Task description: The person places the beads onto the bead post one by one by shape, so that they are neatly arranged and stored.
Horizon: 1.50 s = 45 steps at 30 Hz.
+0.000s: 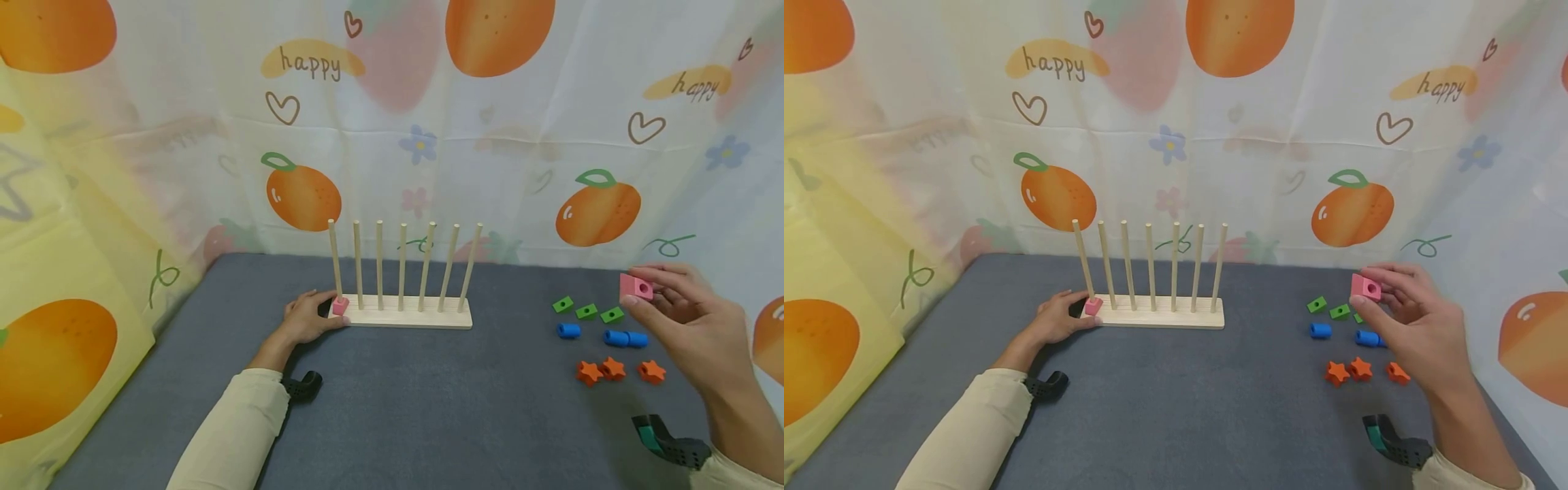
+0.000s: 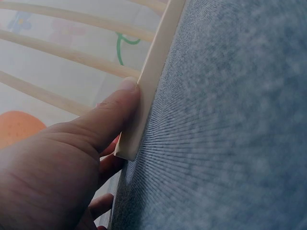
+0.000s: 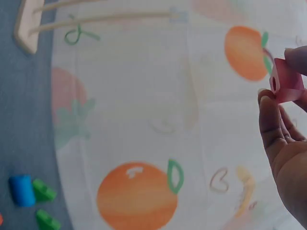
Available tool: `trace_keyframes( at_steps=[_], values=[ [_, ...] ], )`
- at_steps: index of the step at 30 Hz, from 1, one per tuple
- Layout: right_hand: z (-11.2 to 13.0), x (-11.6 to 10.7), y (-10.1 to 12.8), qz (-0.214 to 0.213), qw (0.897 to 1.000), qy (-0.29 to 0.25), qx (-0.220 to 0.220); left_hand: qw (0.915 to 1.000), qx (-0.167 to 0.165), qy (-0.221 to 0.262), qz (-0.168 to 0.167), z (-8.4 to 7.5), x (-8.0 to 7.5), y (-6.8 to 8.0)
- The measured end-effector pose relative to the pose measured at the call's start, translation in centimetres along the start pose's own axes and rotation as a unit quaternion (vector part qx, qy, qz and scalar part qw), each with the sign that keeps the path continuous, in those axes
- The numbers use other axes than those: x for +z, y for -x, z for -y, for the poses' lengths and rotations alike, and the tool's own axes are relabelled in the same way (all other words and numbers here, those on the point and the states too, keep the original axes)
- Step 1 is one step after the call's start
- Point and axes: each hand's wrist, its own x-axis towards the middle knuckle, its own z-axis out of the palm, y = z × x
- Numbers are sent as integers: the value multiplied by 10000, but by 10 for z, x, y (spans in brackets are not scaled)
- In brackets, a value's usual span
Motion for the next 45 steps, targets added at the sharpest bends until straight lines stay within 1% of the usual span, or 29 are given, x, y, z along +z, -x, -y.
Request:
trace_keyframes(
  at_steps=[2,4,6,9,14,19,22,24,26,30,32,33,37,43,45],
  values=[
    [6,4,-6,22,9995,-272,-174,10000,-9,-3,4,0,0,0],
    [12,8,-12,103,9967,-747,-312,10000,-11,0,13,0,0,0],
    [17,12,-18,197,9915,-1197,-464,10000,-10,-7,15,0,0,0],
    [26,20,-29,279,9780,-1980,-586,10000,-2,-21,15,0,0,0],
    [47,35,-49,292,9570,-2794,-727,10000,-22,-31,3,2,1,-1],
    [67,54,-65,542,9464,-3042,-937,10000,-25,-35,13,1,0,-1],
    [77,65,-71,679,9460,-3036,-908,10000,-24,-18,18,1,0,0],
    [80,73,-75,727,9466,-2988,-973,10000,-29,-4,20,0,0,0],
    [83,81,-79,730,9449,-3008,-1061,10000,-24,-8,8,0,0,1],
    [89,98,-90,645,9412,-2994,-1426,10000,-46,-9,5,0,0,0],
    [93,106,-94,601,9373,-3102,-1468,10000,-74,-18,19,0,0,0],
    [96,111,-97,601,9370,-3089,-1514,10000,-91,-20,30,0,-1,0],
    [107,131,-104,689,9304,-3322,-1388,9999,-144,-49,65,-1,-2,0],
    [122,162,-112,909,9309,-3299,-1281,9998,-147,-74,71,-2,0,-1],
    [125,173,-114,977,9293,-3356,-1189,9999,-136,-65,63,-1,0,-1]
  ],
)
